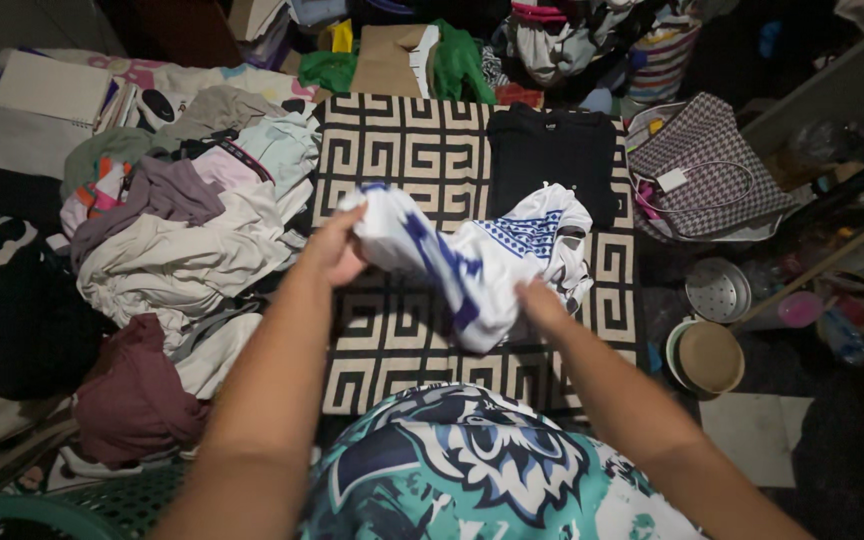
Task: The person folds several garments one by one on a patterned surface. They smooth and fold a black t-shirt, a white and blue basketball jersey, a white long-sleeve shirt, and a purple t-shirt, stacking each folded item on the surface.
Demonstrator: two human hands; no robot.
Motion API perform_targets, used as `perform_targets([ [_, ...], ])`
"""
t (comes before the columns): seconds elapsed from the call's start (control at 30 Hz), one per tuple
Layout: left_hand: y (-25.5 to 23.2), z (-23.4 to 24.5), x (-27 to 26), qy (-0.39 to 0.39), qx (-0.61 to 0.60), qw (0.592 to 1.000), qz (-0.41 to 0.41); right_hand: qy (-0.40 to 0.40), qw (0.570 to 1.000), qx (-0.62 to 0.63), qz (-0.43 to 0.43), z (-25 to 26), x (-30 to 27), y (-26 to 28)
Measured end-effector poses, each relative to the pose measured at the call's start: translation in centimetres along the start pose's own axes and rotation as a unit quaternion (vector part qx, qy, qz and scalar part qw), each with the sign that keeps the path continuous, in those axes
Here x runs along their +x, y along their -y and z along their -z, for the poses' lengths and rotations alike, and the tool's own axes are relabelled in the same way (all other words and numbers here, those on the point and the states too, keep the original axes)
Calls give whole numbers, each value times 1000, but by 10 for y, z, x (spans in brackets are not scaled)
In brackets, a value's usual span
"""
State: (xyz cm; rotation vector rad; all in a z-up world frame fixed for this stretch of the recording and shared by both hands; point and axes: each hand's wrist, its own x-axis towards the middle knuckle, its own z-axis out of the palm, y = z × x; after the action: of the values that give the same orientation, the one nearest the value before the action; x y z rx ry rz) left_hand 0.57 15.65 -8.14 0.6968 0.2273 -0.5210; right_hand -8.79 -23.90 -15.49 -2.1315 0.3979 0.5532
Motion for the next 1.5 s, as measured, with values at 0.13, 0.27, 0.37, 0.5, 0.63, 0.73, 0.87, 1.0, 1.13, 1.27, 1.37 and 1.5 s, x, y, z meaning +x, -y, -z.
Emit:
perform_targets([
  [0.13,-33,-1,-10,-13,-40,993,-111,27,737,671,70,59,20,20],
  [0.27,-38,25,-31,-8,-44,976,-212,-86,726,672,116,139,7,19],
  [0.37,-22,58,-46,-39,-126,977,-167,-33,714,689,121,165,-18,0],
  [0.5,11,114,-77,-200,90,976,4,61,797,599,59,145,-47,-50],
  [0.63,33,139,-81,-187,514,761,350,119,920,332,-170,106,-57,-98],
  [0.73,33,121,-68,-203,644,675,298,136,931,219,-259,99,-50,-114],
  [0.87,41,54,-42,-285,765,577,10,120,868,466,-124,103,-34,-105],
  [1.0,58,-11,-15,-188,814,532,-138,113,740,661,55,102,-31,-85],
  [1.13,75,-42,14,-144,809,524,-224,99,723,677,95,88,-38,-76],
  [1.27,91,-51,47,-103,812,543,-186,157,700,697,14,79,-43,-74],
  [1.37,102,-50,68,-106,812,563,-109,204,726,655,37,89,-49,-65],
  [1.5,113,-44,84,-70,842,534,30,197,735,647,49,107,-59,-50],
])
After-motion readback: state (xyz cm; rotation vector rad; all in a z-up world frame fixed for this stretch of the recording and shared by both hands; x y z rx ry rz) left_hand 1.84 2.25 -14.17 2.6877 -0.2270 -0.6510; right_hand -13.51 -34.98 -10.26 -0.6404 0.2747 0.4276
